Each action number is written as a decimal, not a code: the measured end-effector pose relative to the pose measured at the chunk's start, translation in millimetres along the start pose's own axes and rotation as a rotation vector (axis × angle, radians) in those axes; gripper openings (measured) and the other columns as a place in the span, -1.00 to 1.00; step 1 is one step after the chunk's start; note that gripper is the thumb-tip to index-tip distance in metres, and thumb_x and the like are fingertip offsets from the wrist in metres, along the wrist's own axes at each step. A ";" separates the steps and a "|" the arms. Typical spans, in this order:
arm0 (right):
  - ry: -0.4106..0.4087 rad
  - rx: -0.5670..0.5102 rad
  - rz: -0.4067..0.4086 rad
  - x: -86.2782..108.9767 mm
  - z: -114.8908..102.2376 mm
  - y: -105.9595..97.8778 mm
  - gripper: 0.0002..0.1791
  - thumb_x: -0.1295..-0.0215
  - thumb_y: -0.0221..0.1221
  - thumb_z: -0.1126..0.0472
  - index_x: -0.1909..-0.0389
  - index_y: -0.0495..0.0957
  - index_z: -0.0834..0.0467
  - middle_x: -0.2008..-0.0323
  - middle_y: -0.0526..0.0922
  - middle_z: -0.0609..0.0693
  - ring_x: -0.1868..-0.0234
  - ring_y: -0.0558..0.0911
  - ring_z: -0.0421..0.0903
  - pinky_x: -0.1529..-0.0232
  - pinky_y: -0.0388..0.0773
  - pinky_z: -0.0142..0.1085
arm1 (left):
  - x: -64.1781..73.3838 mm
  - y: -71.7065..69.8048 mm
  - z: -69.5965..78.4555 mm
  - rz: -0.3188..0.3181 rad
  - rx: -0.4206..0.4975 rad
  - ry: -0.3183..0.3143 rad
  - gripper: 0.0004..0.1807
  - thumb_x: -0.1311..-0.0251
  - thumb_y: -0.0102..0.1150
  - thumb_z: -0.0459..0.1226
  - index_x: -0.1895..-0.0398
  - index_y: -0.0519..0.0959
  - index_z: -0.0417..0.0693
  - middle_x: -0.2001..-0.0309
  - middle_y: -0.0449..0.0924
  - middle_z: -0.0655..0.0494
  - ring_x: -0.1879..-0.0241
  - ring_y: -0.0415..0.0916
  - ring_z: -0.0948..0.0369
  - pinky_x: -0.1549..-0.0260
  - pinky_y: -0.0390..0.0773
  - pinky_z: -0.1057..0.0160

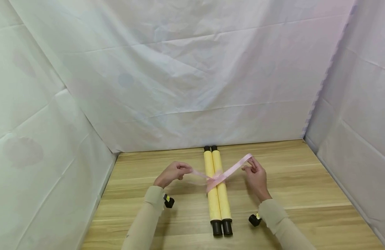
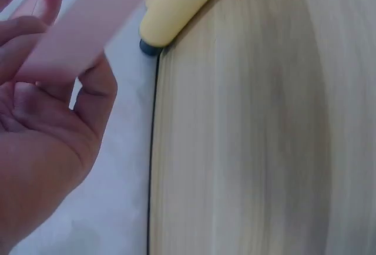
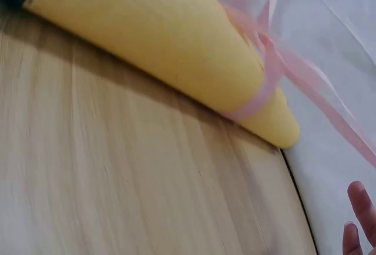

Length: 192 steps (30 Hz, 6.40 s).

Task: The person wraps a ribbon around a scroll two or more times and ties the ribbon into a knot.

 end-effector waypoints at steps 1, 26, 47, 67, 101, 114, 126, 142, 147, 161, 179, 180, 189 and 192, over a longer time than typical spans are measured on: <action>0.007 0.004 0.005 -0.7 2.2 -3.7 -0.35 -0.43 0.07 0.37 -0.50 0.14 0.22 -0.35 0.41 0.22 0.24 0.68 -0.27 0.35 0.49 -0.58 | 1.8 -4.5 -1.3 0.010 -0.006 -0.011 -0.65 -0.28 0.28 -0.05 0.03 0.69 -0.09 0.32 0.57 0.09 0.61 0.16 0.28 0.36 0.40 0.17; 0.087 0.281 0.315 -6.9 20.4 -84.0 -0.74 -0.34 0.01 0.32 0.02 0.55 0.25 0.25 0.54 0.02 0.37 0.43 -0.30 0.40 0.36 -0.49 | 19.1 -25.7 -31.5 0.158 -0.439 -0.112 -0.61 -0.39 0.12 -0.12 -0.16 0.56 -0.16 -0.21 0.52 -0.10 -0.25 0.40 -0.14 -0.17 0.41 -0.20; -0.170 0.397 -0.620 10.7 15.7 95.0 -0.62 -0.42 0.17 0.05 -0.16 0.48 0.10 0.11 0.62 0.03 0.03 0.66 0.02 -0.02 0.58 -0.04 | -35.2 71.3 -28.3 0.007 -0.337 -0.026 -0.59 -0.34 0.17 0.04 0.38 0.61 -0.14 0.49 0.53 0.13 0.54 0.42 0.25 0.52 0.44 0.30; -0.153 0.307 -0.726 3.2 29.1 86.2 -0.60 -0.43 0.16 -0.01 0.45 0.55 0.24 0.59 0.42 -0.12 0.58 0.35 -0.29 0.52 0.35 -0.40 | -33.2 57.5 -43.2 0.015 -0.250 0.071 -0.56 -0.40 0.13 -0.05 0.44 0.62 -0.28 0.63 0.33 0.21 0.62 0.21 0.31 0.56 0.27 0.36; 0.124 -0.039 -0.618 2.4 53.5 62.1 -0.53 -0.37 0.22 0.03 0.48 0.37 0.35 0.57 0.43 0.11 0.48 0.44 -0.07 0.23 0.47 -0.27 | -18.8 40.3 -59.6 0.099 -0.048 0.000 -0.48 -0.39 0.13 -0.03 0.45 0.41 -0.38 0.70 0.14 0.26 0.67 0.06 0.28 0.63 0.13 0.34; 0.113 -0.046 -0.611 5.4 53.0 58.6 -0.57 -0.38 0.22 0.08 0.50 0.36 0.32 0.56 0.45 0.05 0.47 0.46 -0.07 0.30 0.47 -0.25 | -16.5 40.5 -60.9 0.067 -0.075 -0.018 -0.51 -0.38 0.14 0.00 0.44 0.46 -0.30 0.64 0.20 0.22 0.63 0.11 0.27 0.54 0.22 0.31; 0.122 -0.158 -0.550 -1.2 53.9 57.2 -0.58 -0.36 0.24 0.09 0.47 0.38 0.37 0.50 0.52 0.07 0.40 0.56 -0.10 0.30 0.55 -0.32 | -19.8 44.3 -56.6 0.032 -0.172 0.002 -0.48 -0.41 0.09 0.00 0.56 0.46 -0.26 0.69 0.18 0.26 0.66 0.07 0.30 0.60 0.16 0.34; 0.103 -0.136 -0.563 -4.3 54.7 61.0 -0.48 -0.35 0.25 0.02 0.40 0.39 0.46 0.40 0.60 0.20 0.34 0.62 -0.04 0.28 0.57 -0.30 | -18.6 51.4 -49.9 -0.139 0.191 0.025 -0.57 -0.46 0.02 -0.09 0.14 0.66 -0.33 0.68 0.16 0.24 0.73 -0.03 0.35 0.71 0.11 0.40; 0.104 -0.129 -0.567 -6.2 56.1 60.3 -0.48 -0.36 0.24 0.03 0.40 0.40 0.47 0.38 0.61 0.23 0.32 0.63 -0.03 0.26 0.58 -0.29 | -20.9 64.1 -37.1 -0.167 0.401 0.110 -0.54 -0.52 -0.08 -0.18 -0.18 0.51 -0.41 0.33 0.51 0.16 0.41 0.23 0.26 0.26 0.33 0.31; 0.120 -0.154 -0.552 -4.4 58.0 61.3 -0.55 -0.37 0.23 0.08 0.40 0.43 0.44 0.35 0.64 0.19 0.31 0.64 -0.06 0.23 0.61 -0.29 | -31.1 91.3 -33.2 -0.057 0.409 0.148 -0.45 -0.52 -0.10 -0.05 -0.50 0.24 0.08 -0.40 0.36 -0.03 -0.30 0.32 0.27 -0.17 0.33 0.45; 0.097 -0.145 -0.570 -5.3 56.6 60.1 -0.60 -0.39 0.21 0.05 0.41 0.46 0.34 0.35 0.64 0.16 0.26 0.67 -0.01 0.16 0.63 -0.24 | -37.4 97.2 -33.7 0.035 0.309 0.179 -0.51 -0.56 -0.18 -0.10 -0.47 0.30 0.03 0.34 0.40 0.09 0.56 0.12 0.30 0.51 0.22 0.39; 0.092 -0.149 -0.578 -5.4 56.7 60.2 -0.60 -0.40 0.20 0.05 0.42 0.45 0.34 0.36 0.63 0.15 0.26 0.66 -0.02 0.16 0.63 -0.24 | -37.2 97.0 -34.7 0.045 0.319 0.167 -0.51 -0.55 -0.16 -0.10 -0.46 0.32 0.04 0.36 0.39 0.10 0.56 0.12 0.32 0.52 0.22 0.40; 0.052 0.008 -0.577 -6.7 54.5 58.0 -0.56 -0.38 0.22 0.00 0.44 0.45 0.33 0.44 0.59 0.13 0.39 0.55 -0.08 0.31 0.51 -0.31 | -33.3 96.9 -42.3 0.082 0.341 0.087 -0.55 -0.52 -0.09 -0.06 -0.41 0.39 0.16 0.41 0.37 0.13 0.55 0.14 0.32 0.50 0.23 0.38; 0.061 0.101 -0.580 -7.0 49.6 55.7 -0.55 -0.35 0.25 -0.02 0.43 0.49 0.33 0.48 0.57 0.15 0.46 0.48 -0.12 0.40 0.45 -0.34 | -33.6 97.4 -42.9 0.071 0.331 0.086 -0.54 -0.52 -0.10 -0.05 -0.42 0.38 0.19 0.40 0.38 0.13 0.54 0.15 0.32 0.49 0.24 0.40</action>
Point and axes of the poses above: each hand's wrist, its own x-axis away from the middle knuckle, its own y-axis out of the palm, z = x × y, the point moved 10 cm from there along -x, towards the middle knuckle
